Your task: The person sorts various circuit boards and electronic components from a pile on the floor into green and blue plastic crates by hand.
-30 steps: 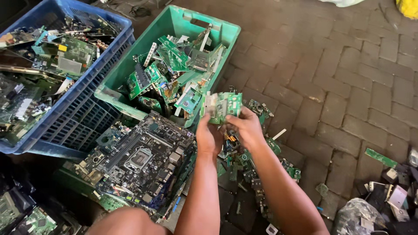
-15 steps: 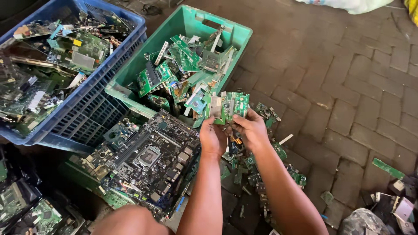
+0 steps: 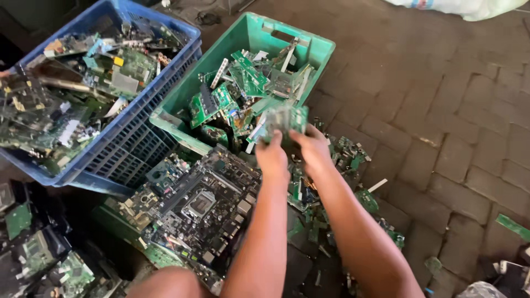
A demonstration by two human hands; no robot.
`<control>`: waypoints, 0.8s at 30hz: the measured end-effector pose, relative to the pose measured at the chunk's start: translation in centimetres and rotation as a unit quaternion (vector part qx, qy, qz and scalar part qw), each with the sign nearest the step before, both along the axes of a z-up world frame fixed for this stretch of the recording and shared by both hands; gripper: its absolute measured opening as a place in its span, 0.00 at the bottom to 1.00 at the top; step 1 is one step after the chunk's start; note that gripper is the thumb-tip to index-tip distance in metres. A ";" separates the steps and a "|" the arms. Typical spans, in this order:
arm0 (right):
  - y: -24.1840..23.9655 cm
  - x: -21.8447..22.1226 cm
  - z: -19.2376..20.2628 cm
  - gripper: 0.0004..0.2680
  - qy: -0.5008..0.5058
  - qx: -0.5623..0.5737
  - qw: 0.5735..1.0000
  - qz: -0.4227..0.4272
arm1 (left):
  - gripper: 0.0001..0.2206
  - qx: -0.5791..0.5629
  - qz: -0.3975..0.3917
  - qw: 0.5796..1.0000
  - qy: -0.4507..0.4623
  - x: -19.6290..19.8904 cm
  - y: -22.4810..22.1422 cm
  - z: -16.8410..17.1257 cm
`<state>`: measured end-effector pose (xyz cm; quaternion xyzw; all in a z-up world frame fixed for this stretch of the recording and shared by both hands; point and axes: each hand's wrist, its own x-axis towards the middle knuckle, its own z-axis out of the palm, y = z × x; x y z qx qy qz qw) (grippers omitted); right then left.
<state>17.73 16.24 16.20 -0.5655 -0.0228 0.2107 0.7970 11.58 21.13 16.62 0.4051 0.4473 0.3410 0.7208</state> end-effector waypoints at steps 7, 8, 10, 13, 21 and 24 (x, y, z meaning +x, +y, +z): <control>9.1 4.4 0.9 0.13 0.037 0.023 0.995 0.092 | 0.30 0.065 0.007 0.995 0.069 1.6 10.3 3.3; 9.7 4.0 1.7 0.17 0.011 0.009 0.993 0.115 | 0.32 0.093 -0.028 0.993 0.071 1.3 12.0 3.1; 10.5 5.6 1.5 0.23 -0.029 -0.014 0.990 0.137 | 0.35 0.152 -0.045 0.972 0.174 1.6 15.6 1.3; 8.1 6.4 3.7 0.23 -0.147 -0.093 0.971 0.166 | 0.36 0.232 -0.054 0.935 0.262 0.5 17.5 1.1; -4.7 12.7 -4.1 0.11 -0.324 -0.344 0.869 0.145 | 0.17 0.336 0.090 0.894 0.283 2.8 14.2 -4.3; -12.1 15.2 -10.9 0.18 -0.238 -0.440 0.857 0.122 | 0.13 0.393 0.094 0.909 0.100 2.3 6.4 0.2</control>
